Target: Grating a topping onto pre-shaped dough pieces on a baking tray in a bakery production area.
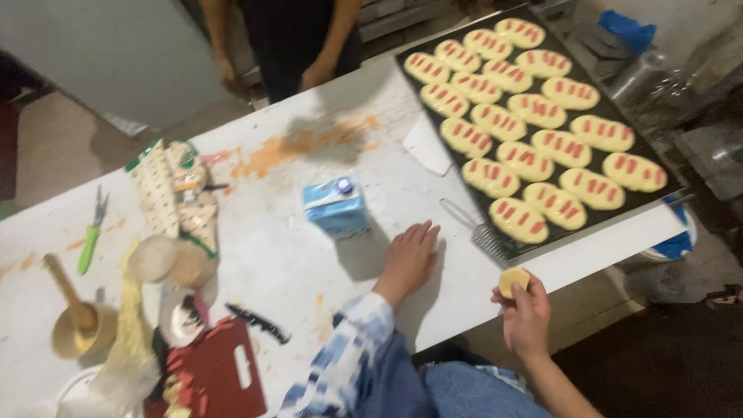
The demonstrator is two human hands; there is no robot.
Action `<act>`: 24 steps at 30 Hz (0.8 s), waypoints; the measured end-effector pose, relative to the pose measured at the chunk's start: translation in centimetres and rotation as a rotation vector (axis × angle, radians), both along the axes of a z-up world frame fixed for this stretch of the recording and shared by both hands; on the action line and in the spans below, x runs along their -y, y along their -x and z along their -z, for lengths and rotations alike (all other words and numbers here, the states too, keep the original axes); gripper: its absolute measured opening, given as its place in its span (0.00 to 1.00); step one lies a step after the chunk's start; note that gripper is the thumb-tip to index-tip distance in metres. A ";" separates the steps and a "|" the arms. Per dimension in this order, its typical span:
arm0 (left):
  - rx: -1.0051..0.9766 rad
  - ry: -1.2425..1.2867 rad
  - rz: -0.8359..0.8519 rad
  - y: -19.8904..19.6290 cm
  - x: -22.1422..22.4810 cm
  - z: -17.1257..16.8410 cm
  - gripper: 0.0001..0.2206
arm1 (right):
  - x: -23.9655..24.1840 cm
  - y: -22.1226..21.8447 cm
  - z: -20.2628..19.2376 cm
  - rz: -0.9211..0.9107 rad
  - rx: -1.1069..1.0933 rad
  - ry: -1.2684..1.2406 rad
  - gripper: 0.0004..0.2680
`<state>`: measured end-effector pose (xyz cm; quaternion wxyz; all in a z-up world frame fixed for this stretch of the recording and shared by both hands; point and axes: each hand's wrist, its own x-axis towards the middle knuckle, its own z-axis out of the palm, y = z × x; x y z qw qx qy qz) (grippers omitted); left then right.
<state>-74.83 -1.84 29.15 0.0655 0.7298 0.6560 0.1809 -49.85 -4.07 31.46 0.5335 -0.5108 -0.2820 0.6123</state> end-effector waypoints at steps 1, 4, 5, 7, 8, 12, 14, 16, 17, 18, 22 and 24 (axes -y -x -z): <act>-0.094 0.097 0.011 -0.8 -3.2 2.4 0.28 | -0.3 -1.2 -0.7 0.005 0.005 0.042 0.13; -0.184 0.077 -0.003 -1.1 -8.9 2.4 0.25 | -1.9 -5.6 -0.1 -0.008 0.030 -0.001 0.13; -0.181 0.080 -0.001 -1.2 -9.9 2.4 0.25 | -2.7 -7.0 0.5 -0.006 0.033 0.003 0.13; -0.241 0.000 0.001 -1.2 -11.4 2.6 0.12 | -3.8 -9.8 1.7 0.021 0.031 -0.041 0.12; -0.238 0.007 0.004 -1.1 -11.5 2.1 0.12 | -4.7 -10.7 1.2 0.022 0.034 -0.034 0.12; -0.363 0.219 0.184 -0.7 -9.5 -1.2 0.14 | -6.4 -13.1 -0.3 0.036 0.090 -0.017 0.12; -0.394 0.265 0.198 -0.5 -8.0 -2.0 0.15 | -7.4 -13.5 -0.5 0.014 0.099 -0.030 0.12; -0.432 0.263 0.235 -0.6 -5.7 -0.8 0.20 | -7.6 -13.6 -0.3 -0.002 0.045 -0.054 0.12; -0.433 0.269 0.228 -0.7 -4.6 -0.6 0.20 | -7.5 -13.5 -0.1 -0.009 0.042 -0.050 0.12; -0.336 0.220 0.236 -0.8 -3.5 -0.3 0.15 | -7.4 -13.3 0.0 -0.034 0.037 -0.046 0.12; -0.216 0.519 0.102 -2.8 -0.3 -7.6 0.19 | -5.8 -11.9 0.1 -0.144 0.073 -0.087 0.13; -0.161 0.508 0.067 -2.8 0.2 -5.9 0.16 | -5.2 -11.3 0.8 -0.157 0.041 -0.056 0.13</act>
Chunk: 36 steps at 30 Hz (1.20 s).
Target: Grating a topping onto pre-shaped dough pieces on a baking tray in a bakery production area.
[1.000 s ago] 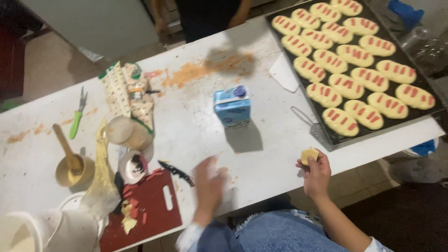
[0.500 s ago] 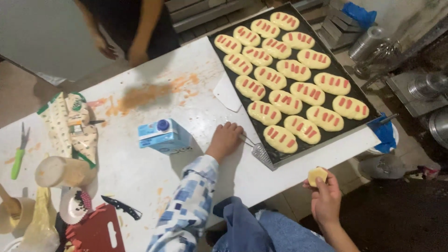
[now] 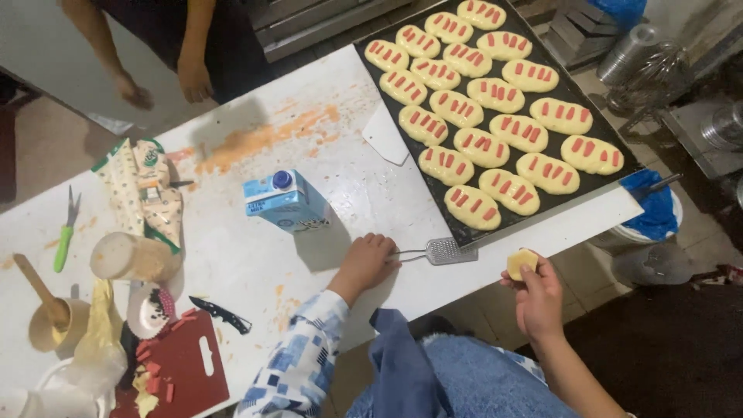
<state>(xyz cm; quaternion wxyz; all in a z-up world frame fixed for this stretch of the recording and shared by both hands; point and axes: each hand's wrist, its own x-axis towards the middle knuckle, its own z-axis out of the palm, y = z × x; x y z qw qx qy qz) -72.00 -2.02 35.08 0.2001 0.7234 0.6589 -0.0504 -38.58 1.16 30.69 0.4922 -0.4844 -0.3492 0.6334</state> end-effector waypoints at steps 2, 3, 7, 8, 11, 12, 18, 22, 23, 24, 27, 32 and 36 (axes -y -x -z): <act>0.059 -0.005 -0.036 -0.3 0.4 1.4 0.14 | 0.5 0.4 0.4 -0.003 -0.015 0.041 0.13; 0.023 -0.028 -0.011 -0.6 0.7 1.8 0.13 | 0.8 0.4 0.5 -0.032 -0.036 0.075 0.13; 0.015 -0.157 0.009 -2.2 2.9 5.7 0.12 | 1.6 1.0 -0.6 -0.108 -0.081 0.138 0.15; 0.022 -0.153 -0.008 -3.3 3.5 4.5 0.12 | 1.7 0.7 -0.9 -0.123 -0.071 0.143 0.15; 0.055 -0.111 -0.114 -5.1 4.6 2.9 0.20 | 1.1 0.8 0.2 -0.165 -0.106 0.128 0.14; 0.064 -0.128 -0.113 -5.6 4.8 3.9 0.17 | 0.9 0.5 1.3 -0.164 -0.118 0.131 0.13; -0.007 -0.179 -0.327 -9.5 4.9 7.5 0.15 | -4.7 -0.6 5.0 -0.379 -0.058 0.120 0.10; -0.170 -0.460 -0.261 -10.3 7.2 7.3 0.14 | -10.2 -0.2 8.6 -0.497 -0.050 0.066 0.09; -0.182 -0.456 -0.293 -10.8 8.1 7.2 0.14 | -10.6 0.1 8.3 -0.530 -0.053 0.069 0.09; -0.203 -0.532 -0.286 -11.2 8.9 7.1 0.15 | -11.1 0.4 8.1 -0.542 -0.063 0.062 0.09; -0.228 -0.620 -0.235 -12.2 10.8 6.6 0.22 | -10.2 2.3 3.7 -0.556 -0.067 0.088 0.06; -0.087 -0.947 -0.248 -12.4 12.6 10.1 0.13 | -10.1 3.8 2.7 -0.569 -0.036 0.129 0.07; -0.041 -0.925 -0.280 -10.7 13.4 9.2 0.08 | -11.0 4.5 2.4 -0.567 -0.128 0.076 0.07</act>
